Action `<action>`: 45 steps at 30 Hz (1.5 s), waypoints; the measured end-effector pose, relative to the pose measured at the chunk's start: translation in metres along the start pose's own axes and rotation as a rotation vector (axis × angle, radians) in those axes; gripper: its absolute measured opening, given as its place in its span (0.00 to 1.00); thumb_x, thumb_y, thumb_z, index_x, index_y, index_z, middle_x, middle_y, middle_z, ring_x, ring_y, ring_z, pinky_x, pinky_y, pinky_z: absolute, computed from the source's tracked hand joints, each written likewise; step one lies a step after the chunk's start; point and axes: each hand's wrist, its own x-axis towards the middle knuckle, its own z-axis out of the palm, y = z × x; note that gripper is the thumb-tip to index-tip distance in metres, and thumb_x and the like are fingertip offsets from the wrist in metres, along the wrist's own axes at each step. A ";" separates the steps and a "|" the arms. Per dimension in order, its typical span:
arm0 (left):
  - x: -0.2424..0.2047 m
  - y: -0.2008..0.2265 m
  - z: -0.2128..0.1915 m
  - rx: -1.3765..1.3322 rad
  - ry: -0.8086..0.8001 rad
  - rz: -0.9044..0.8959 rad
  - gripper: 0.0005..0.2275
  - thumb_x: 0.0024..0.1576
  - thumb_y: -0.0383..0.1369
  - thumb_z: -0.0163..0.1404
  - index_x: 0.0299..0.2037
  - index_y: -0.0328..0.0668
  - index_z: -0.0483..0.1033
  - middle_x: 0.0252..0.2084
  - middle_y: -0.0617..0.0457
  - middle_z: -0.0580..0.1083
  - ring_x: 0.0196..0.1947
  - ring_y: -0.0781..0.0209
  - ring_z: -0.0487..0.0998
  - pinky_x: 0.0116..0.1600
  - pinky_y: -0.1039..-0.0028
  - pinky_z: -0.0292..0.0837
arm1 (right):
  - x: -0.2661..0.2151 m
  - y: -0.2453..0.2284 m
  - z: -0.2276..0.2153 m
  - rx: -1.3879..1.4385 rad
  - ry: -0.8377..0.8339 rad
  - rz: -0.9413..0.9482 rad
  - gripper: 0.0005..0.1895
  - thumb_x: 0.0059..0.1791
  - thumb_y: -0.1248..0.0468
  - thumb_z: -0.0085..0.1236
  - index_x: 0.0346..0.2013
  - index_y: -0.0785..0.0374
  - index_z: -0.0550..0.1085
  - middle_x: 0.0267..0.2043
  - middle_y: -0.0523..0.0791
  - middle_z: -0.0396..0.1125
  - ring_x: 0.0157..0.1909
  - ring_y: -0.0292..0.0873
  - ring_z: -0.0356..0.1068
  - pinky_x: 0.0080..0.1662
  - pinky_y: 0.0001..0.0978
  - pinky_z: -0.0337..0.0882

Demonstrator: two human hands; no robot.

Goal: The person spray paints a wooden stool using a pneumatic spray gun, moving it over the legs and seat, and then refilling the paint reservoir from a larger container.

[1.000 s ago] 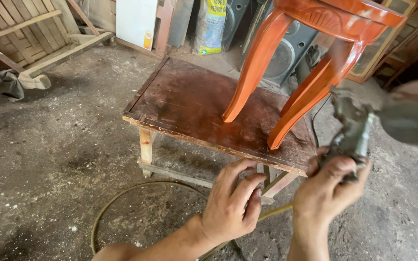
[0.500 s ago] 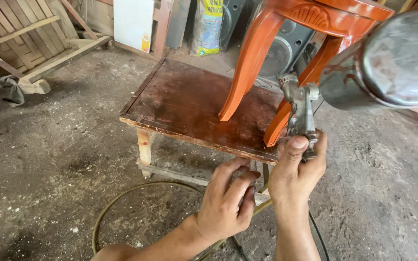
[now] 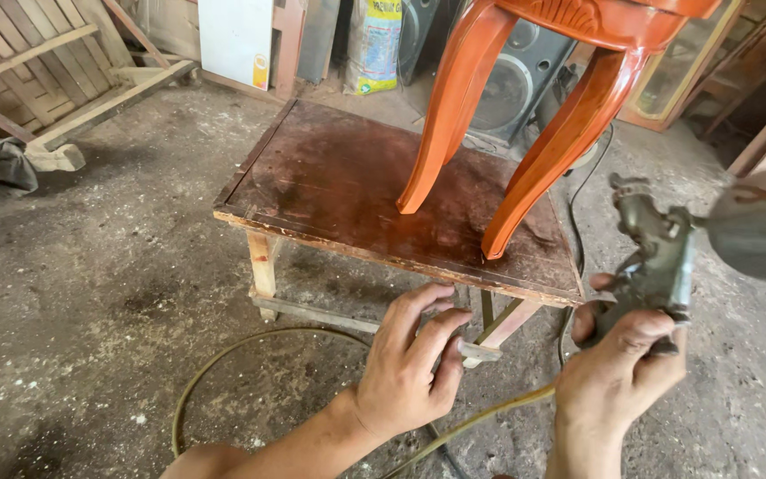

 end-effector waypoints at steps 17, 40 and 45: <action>0.000 0.006 -0.002 0.018 -0.002 0.003 0.13 0.58 0.23 0.52 0.53 0.32 0.73 0.60 0.39 0.67 0.54 0.47 0.76 0.60 0.58 0.73 | -0.020 0.063 0.017 -0.395 -0.246 0.249 0.33 0.54 0.34 0.44 0.41 0.64 0.67 0.25 0.42 0.64 0.27 0.34 0.64 0.30 0.29 0.64; 0.005 -0.004 -0.005 0.069 0.023 -0.021 0.12 0.59 0.23 0.52 0.52 0.33 0.73 0.61 0.40 0.68 0.56 0.48 0.75 0.62 0.60 0.73 | -0.046 0.069 0.014 -0.361 -0.283 0.164 0.30 0.58 0.42 0.46 0.53 0.69 0.68 0.34 0.49 0.72 0.34 0.40 0.71 0.36 0.35 0.71; 0.006 -0.007 -0.007 0.099 0.038 -0.042 0.12 0.58 0.23 0.53 0.52 0.33 0.73 0.60 0.40 0.68 0.55 0.48 0.75 0.61 0.60 0.72 | -0.050 0.077 0.019 -0.557 -0.367 0.349 0.30 0.52 0.40 0.46 0.45 0.67 0.67 0.26 0.51 0.71 0.28 0.45 0.73 0.31 0.39 0.71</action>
